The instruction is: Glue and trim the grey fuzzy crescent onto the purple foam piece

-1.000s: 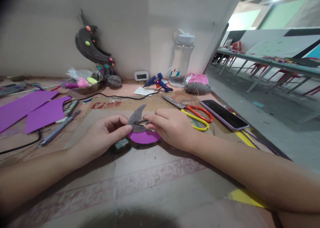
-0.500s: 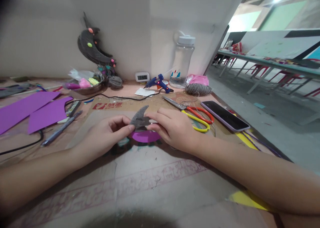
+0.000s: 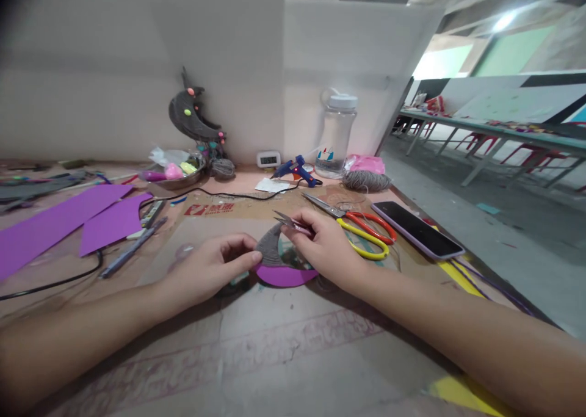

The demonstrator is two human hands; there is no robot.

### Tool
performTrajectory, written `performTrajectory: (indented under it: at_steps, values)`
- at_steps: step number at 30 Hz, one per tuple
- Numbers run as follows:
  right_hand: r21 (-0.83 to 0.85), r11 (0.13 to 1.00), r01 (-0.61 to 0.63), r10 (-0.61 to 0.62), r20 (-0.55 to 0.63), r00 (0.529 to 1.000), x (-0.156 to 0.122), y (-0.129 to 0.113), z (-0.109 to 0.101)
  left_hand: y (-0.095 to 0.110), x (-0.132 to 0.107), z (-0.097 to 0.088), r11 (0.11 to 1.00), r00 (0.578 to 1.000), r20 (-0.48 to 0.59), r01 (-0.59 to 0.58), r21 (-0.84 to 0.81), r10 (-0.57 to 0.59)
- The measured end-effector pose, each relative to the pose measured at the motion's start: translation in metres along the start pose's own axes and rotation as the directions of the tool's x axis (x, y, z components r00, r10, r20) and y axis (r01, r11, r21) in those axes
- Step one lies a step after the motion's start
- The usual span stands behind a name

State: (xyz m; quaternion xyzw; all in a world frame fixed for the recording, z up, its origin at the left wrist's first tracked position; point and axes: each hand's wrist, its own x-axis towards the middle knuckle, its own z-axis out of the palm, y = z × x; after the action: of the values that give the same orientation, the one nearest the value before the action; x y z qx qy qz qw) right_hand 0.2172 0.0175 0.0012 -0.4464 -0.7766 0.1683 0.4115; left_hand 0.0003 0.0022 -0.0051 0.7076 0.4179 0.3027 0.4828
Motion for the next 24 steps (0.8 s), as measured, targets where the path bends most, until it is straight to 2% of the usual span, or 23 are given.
performTrajectory:
  at_steps: [3,7,10,15,20,24]
  values:
    - [0.095,0.988,-0.122,0.117,0.058,0.992,0.0008,-0.0014,0.0017,0.0003,0.0004,0.0007,1.000,1.000,0.010,-0.007,0.009,0.007]
    - [0.154,0.972,-0.177,0.166,0.081,0.983,-0.0020,-0.0045,0.0024,-0.0022,0.0016,0.0009,0.999,1.000,0.027,0.005,0.041,-0.006]
    - [0.147,0.970,-0.192,0.177,0.106,0.978,-0.0033,-0.0079,0.0024,-0.0031,0.0024,0.0003,0.997,1.000,0.020,-0.001,0.076,0.000]
    - [0.171,0.968,-0.186,0.166,0.126,0.978,-0.0010,-0.0045,0.0036,-0.0043,0.0033,-0.0013,0.993,0.997,0.021,-0.076,0.087,0.075]
    - [0.228,0.956,-0.184,0.171,0.077,0.982,-0.0007,-0.0005,0.0050,-0.0042,0.0026,-0.0010,0.998,0.998,0.020,-0.058,0.039,0.057]
    - [0.204,0.968,-0.147,0.139,0.055,0.989,-0.0021,-0.0002,0.0040,-0.0008,0.0008,0.0006,0.997,1.000,0.008,-0.027,0.067,0.026]
